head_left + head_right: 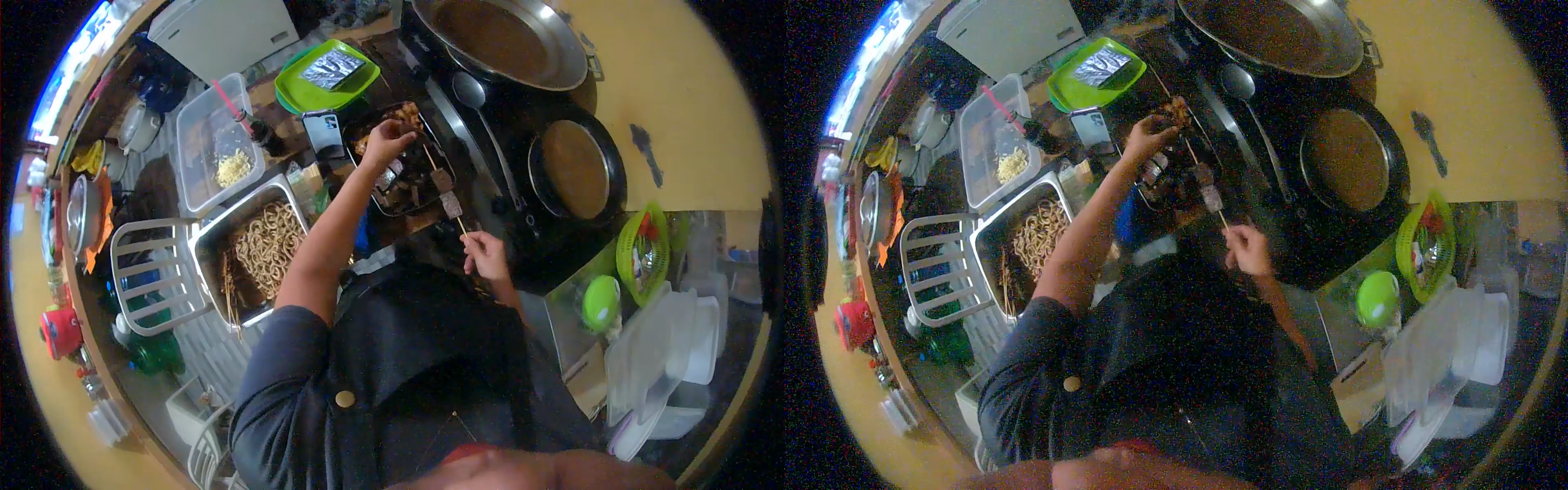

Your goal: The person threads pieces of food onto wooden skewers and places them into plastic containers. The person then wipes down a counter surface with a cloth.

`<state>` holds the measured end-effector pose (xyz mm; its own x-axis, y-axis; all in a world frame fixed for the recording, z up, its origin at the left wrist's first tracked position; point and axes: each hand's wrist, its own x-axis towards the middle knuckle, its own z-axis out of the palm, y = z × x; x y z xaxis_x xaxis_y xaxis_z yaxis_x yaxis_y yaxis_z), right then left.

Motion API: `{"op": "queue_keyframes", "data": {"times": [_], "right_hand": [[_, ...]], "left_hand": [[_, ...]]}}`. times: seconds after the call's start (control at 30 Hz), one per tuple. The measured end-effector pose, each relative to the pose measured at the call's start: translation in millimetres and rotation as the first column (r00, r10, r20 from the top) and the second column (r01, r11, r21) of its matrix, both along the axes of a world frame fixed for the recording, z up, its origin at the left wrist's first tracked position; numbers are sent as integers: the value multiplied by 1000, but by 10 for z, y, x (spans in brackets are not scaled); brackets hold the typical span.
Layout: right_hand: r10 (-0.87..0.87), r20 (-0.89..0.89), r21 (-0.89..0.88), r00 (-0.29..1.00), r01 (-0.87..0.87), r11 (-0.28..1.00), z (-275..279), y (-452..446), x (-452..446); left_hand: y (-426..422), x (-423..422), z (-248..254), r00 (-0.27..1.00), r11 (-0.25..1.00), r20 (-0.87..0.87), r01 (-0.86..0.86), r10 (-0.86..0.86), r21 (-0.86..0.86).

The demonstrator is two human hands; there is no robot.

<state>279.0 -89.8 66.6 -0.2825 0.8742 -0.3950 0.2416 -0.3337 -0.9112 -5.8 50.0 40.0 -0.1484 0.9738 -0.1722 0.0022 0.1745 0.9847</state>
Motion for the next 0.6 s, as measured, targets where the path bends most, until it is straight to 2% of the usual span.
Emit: {"op": "queue_keyframes", "data": {"times": [0.03, 0.13, 0.17, 0.27, 0.47, 0.6], "right_hand": [[1, 0, 7, 1000, -1, 1000, 40, -18, -26], [11, 5, 19, 1000, -11, 1000, 93, -55, -71], [17, 7, 20, 1000, -17, 1000, 80, -57, -73], [26, 8, 18, 1000, -26, 1000, 46, -70, -78], [75, 17, 28, 997, -75, 997, 69, -68, -99], [91, 55, 19, 994, -92, 996, 133, -56, -133]], "left_hand": [[-51, 74, 53, 942, 979, 288, -134, 175, -157], [-160, 63, 7, 675, 979, 710, -117, 202, -168], [-160, 40, -31, 645, 980, 740, -94, 193, -174], [-199, 15, -29, 660, 970, 715, -103, 233, -221], [-257, -38, -45, 648, 973, 727, -118, 228, -199], [-234, -58, -143, 680, 971, 697, -109, 228, -211]]}}
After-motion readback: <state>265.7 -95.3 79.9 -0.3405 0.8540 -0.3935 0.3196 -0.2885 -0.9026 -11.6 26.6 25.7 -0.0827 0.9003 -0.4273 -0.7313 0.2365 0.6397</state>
